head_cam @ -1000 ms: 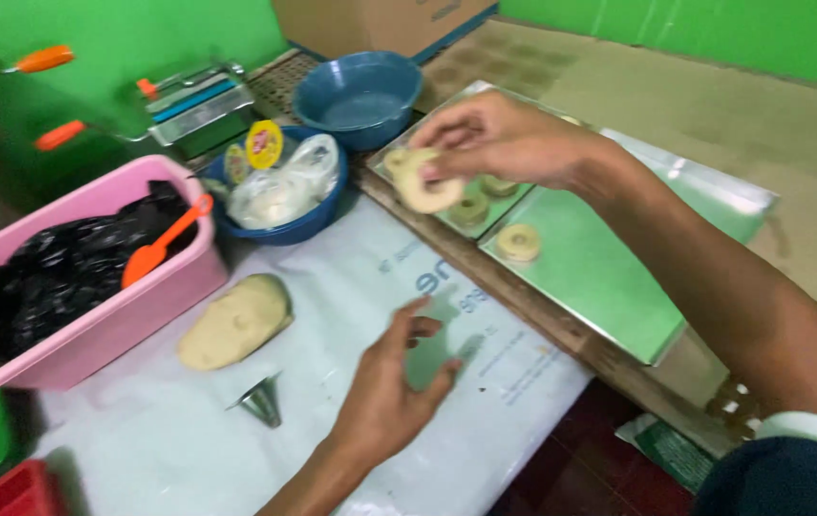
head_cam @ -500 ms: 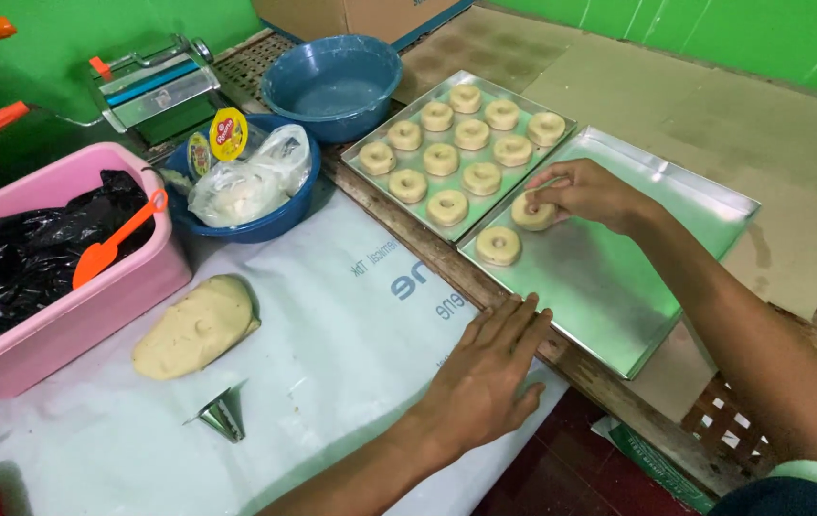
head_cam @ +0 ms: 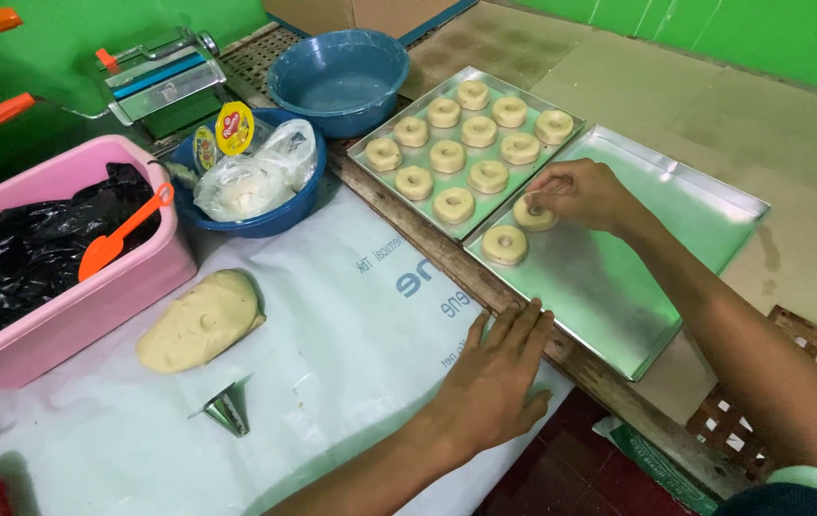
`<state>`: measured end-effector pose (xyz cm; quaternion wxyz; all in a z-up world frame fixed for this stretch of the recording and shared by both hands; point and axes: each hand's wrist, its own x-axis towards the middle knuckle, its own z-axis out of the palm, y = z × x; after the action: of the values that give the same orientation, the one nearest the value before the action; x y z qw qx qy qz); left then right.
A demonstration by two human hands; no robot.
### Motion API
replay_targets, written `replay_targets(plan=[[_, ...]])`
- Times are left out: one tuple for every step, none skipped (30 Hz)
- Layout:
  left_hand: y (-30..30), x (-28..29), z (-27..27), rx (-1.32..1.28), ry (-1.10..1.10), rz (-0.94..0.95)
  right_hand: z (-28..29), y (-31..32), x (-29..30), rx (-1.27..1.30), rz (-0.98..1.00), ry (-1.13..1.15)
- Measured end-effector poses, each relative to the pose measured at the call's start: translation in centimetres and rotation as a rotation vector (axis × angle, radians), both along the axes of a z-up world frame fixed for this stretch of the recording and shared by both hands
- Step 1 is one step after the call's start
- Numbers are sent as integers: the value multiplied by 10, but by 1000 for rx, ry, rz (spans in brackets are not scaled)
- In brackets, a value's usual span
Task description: Shaping pieces of dough into donuts by using a metal cutter to punch holes and placing them on a baking tray.
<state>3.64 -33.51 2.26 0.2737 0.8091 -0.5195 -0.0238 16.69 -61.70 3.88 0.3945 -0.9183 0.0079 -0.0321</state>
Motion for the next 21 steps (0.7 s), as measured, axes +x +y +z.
replay_targets(plan=[[0, 1, 0, -2, -2, 4, 1, 0, 2, -2, 4, -2], [0, 1, 1, 18, -26, -3, 1, 0, 3, -98, -24, 33], [0, 2, 2, 36, -51, -8, 3, 1, 5, -194, -50, 66], [-1, 0, 2, 33, -54, -2, 0, -1, 5, -198, -45, 62], [-2, -2, 2, -11, -54, 14, -2, -2, 6, -226, -68, 66], [-3, -3, 1, -55, -54, 30, -4, -4, 6, -253, -91, 71], [-1, -7, 6, -60, -57, 37, -2, -3, 5, -258, -85, 67], [2, -11, 10, -93, -29, 43, -1, -2, 4, -207, -102, 81], [3, -15, 14, -127, 1, 48, 0, -2, 2, -155, -119, 97], [11, -20, 20, -132, 1, 55, 0, -2, 2, -161, -112, 96], [18, -25, 27, -126, 0, 39, 1, -3, 2, -195, -91, 22], [25, -30, 33, -120, -1, 24, 3, -4, 2, -229, -69, -54], [36, -33, 34, -130, 0, 37, 15, 4, -2, -239, -55, -54], [47, -36, 35, -79, 71, -4, 27, 13, -6, -281, -44, -54], [60, -39, 36, -25, 145, -40, 37, 24, -9, -319, -26, -52], [75, -42, 33, -33, 149, -22, 44, 31, -16, -325, -6, -51], [91, -44, 30, -82, 106, 24, 51, 42, -20, -257, 52, -151], [108, -47, 28, -130, 61, 70, 58, 53, -23, -185, 111, -248], [127, -47, 28, -134, 61, 103, 66, 68, -26, -183, 144, -249], [146, -48, 28, -138, 98, 141, 74, 84, -30, -160, 168, -243], [165, -51, 27, -141, 137, 185, 81, 100, -32, -133, 198, -236]])
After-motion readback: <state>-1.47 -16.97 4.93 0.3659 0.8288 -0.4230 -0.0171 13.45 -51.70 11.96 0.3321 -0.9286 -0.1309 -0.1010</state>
